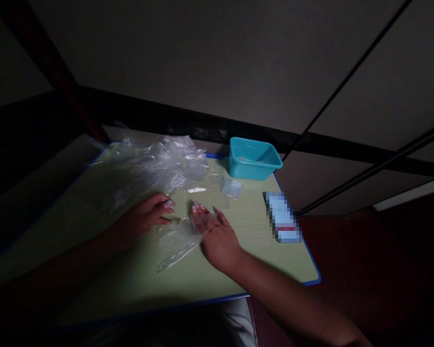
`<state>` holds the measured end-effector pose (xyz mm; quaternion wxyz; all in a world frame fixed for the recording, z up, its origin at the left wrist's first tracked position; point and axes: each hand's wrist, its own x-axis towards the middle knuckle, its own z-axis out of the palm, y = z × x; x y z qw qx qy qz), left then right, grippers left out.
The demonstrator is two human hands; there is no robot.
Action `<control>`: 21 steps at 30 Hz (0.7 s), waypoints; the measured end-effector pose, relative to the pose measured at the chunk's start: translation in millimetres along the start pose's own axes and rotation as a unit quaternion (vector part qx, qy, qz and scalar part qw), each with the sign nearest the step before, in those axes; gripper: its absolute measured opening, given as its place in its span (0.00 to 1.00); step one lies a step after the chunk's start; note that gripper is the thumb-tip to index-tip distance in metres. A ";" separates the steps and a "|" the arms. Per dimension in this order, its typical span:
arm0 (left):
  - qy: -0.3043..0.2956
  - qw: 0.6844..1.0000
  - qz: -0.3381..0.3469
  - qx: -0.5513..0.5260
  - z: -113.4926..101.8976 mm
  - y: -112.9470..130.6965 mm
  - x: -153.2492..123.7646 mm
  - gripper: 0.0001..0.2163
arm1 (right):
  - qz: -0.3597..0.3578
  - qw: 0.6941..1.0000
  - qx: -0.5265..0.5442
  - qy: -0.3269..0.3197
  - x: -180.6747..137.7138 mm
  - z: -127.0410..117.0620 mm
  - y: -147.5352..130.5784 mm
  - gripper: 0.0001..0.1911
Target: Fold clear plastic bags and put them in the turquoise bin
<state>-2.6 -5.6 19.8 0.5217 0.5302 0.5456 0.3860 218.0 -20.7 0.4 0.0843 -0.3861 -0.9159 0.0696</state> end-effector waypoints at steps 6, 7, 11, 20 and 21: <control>-0.046 0.999 -0.008 -0.001 -4.0 -3.5 -0.5 0.14 | 0.003 0.999 0.020 0.037 -1.4 3.2 4.8 0.41; -0.057 0.998 0.008 0.012 -4.0 -4.1 -1.3 0.13 | 0.003 0.999 0.025 0.047 -1.8 3.4 5.6 0.39; -0.117 0.989 0.063 0.071 -1.4 -4.8 -6.5 0.10 | 0.006 0.997 0.029 0.065 -2.9 4.5 8.3 0.35; -0.126 0.971 0.101 0.178 1.4 -3.6 -13.1 0.10 | 0.005 1.000 -0.024 0.014 -2.0 -4.9 0.9 0.39; -0.124 0.971 0.100 0.180 1.5 -3.8 -12.5 0.11 | 0.005 0.999 -0.036 0.000 -1.9 -7.3 -1.2 0.40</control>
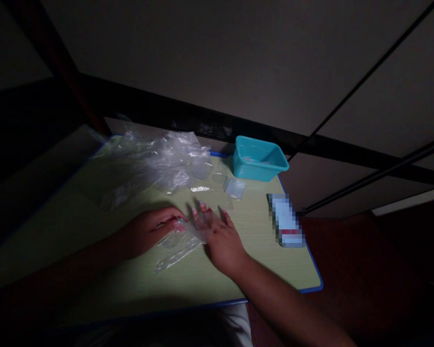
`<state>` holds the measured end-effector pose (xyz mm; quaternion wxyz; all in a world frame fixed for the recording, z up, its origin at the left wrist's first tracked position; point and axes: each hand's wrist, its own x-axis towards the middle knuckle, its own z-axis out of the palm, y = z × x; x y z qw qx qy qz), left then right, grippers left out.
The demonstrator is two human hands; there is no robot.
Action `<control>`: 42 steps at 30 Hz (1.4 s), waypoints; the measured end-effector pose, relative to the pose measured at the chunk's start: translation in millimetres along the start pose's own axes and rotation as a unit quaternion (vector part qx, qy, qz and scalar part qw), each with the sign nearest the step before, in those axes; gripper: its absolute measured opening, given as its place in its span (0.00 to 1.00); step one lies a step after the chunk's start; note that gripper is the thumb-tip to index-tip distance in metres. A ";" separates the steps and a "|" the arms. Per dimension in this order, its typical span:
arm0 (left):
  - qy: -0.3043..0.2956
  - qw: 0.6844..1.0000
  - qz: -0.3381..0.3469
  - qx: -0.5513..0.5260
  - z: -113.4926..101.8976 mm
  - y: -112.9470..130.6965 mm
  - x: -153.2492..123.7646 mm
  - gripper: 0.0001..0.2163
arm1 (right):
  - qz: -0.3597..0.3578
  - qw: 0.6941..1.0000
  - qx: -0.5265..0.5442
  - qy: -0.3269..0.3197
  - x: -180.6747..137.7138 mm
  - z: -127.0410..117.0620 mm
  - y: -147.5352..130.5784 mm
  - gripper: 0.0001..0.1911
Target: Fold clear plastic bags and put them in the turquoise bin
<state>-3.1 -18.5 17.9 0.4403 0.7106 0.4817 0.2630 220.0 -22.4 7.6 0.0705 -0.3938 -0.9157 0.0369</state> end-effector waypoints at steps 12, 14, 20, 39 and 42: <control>0.020 0.998 -0.023 -0.062 3.4 0.1 3.2 0.14 | -0.039 0.996 -0.061 -0.056 5.2 -12.9 -14.3 0.32; 0.002 0.997 -0.007 -0.071 4.0 -2.8 3.0 0.15 | -0.039 0.996 -0.058 -0.055 5.1 -11.6 -13.2 0.32; -0.015 0.999 0.008 -0.038 6.5 -13.1 2.1 0.16 | -0.028 0.998 -0.030 -0.047 3.2 -7.0 -4.9 0.38; -0.074 0.994 -0.055 0.067 -8.1 2.1 -6.3 0.20 | -0.016 0.997 0.010 -0.077 0.4 -5.7 -3.2 0.44; -0.068 0.990 -0.029 0.118 -7.1 3.9 -7.1 0.20 | -0.015 0.997 0.005 -0.080 0.8 -6.1 -3.8 0.43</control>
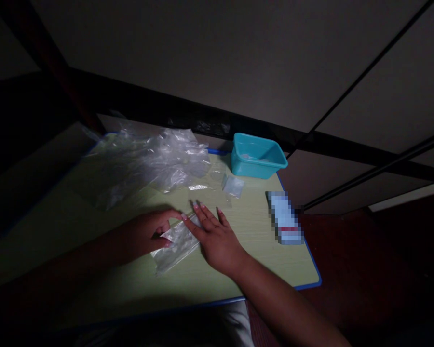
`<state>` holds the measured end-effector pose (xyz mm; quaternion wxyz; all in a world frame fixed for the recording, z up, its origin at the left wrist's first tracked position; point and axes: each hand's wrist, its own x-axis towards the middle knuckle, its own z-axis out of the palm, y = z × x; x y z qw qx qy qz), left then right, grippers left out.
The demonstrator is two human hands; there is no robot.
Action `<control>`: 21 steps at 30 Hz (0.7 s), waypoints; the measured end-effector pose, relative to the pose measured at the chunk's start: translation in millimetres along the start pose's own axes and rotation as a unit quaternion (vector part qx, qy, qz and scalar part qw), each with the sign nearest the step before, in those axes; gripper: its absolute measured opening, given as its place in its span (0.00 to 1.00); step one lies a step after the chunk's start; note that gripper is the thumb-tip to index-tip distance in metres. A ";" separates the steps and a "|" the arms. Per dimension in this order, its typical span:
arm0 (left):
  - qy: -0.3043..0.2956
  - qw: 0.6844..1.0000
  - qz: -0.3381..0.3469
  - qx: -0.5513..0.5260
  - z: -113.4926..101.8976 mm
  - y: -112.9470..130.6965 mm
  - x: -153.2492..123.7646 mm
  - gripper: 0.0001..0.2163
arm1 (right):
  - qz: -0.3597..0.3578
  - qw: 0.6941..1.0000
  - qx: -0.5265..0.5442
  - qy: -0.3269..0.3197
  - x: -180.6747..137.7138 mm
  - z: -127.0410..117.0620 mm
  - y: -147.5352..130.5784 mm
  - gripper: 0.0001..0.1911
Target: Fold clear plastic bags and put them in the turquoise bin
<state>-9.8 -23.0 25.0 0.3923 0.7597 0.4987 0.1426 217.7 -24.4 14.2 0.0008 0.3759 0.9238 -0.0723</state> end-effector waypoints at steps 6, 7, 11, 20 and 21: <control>0.118 0.973 0.110 0.165 -0.1 -2.6 3.6 0.28 | 0.003 1.000 -0.004 -0.009 0.1 -1.7 -0.6 0.41; 0.131 0.966 0.126 0.183 1.3 -4.1 4.1 0.31 | 0.003 1.000 -0.004 -0.009 0.1 -1.6 -0.5 0.41; 0.130 0.953 0.157 0.223 11.7 -8.7 3.7 0.38 | 0.004 1.000 -0.003 0.000 0.1 0.8 0.7 0.41; 0.110 0.957 0.145 0.227 21.3 -9.7 2.1 0.40 | -0.012 1.000 0.016 -0.003 0.5 -1.8 3.8 0.39; 0.108 0.958 0.150 0.220 19.8 -8.0 1.5 0.39 | -0.016 1.000 0.019 -0.001 0.5 -2.5 4.1 0.38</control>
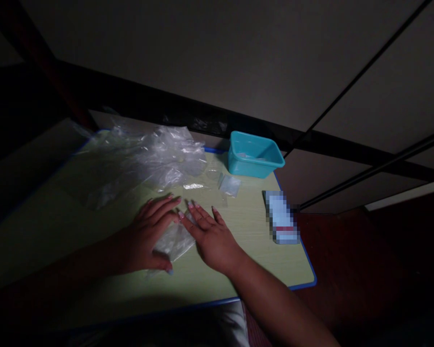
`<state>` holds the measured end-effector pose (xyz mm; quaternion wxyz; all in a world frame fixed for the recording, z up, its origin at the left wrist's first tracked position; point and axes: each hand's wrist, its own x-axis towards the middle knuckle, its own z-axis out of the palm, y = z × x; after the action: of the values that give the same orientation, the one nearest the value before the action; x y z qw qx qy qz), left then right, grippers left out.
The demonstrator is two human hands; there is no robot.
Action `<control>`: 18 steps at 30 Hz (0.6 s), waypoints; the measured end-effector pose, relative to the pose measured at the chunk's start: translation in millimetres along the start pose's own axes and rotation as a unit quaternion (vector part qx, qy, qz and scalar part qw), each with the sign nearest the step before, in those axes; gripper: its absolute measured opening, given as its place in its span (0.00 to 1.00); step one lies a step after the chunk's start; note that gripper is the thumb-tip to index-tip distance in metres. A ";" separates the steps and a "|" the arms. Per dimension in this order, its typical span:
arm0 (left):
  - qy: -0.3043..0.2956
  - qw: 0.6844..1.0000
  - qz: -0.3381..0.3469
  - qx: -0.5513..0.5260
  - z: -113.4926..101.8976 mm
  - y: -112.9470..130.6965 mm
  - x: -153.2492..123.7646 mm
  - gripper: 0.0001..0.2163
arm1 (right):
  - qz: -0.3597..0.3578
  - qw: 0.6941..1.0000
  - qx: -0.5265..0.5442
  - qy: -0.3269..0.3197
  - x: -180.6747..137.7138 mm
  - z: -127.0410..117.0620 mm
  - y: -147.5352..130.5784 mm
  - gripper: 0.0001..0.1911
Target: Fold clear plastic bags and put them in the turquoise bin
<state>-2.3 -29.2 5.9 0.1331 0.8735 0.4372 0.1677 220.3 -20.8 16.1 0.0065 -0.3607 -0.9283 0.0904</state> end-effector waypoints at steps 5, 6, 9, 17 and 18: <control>0.025 1.000 0.015 0.004 -7.0 15.3 -0.3 0.32 | -0.001 1.000 -0.002 0.015 0.2 1.0 0.4 0.36; 0.029 0.999 0.014 0.007 -5.5 19.5 -1.0 0.33 | 0.002 1.000 -0.002 0.014 0.3 1.6 0.4 0.36; 0.021 1.000 0.011 0.014 4.0 29.1 -3.7 0.37 | 0.010 1.000 0.001 0.007 0.4 2.8 0.4 0.36; -0.012 0.996 0.021 0.082 19.0 31.0 -9.1 0.28 | 0.031 0.999 0.025 0.004 0.9 3.4 -0.6 0.32; -0.014 0.996 0.024 0.086 19.2 30.2 -9.5 0.28 | 0.031 0.999 0.033 0.004 0.4 3.0 0.1 0.33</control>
<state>21.9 -56.1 -1.8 0.0601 0.8942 0.4271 0.1201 219.9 -20.9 13.1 0.0195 -0.3893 -0.9131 0.1194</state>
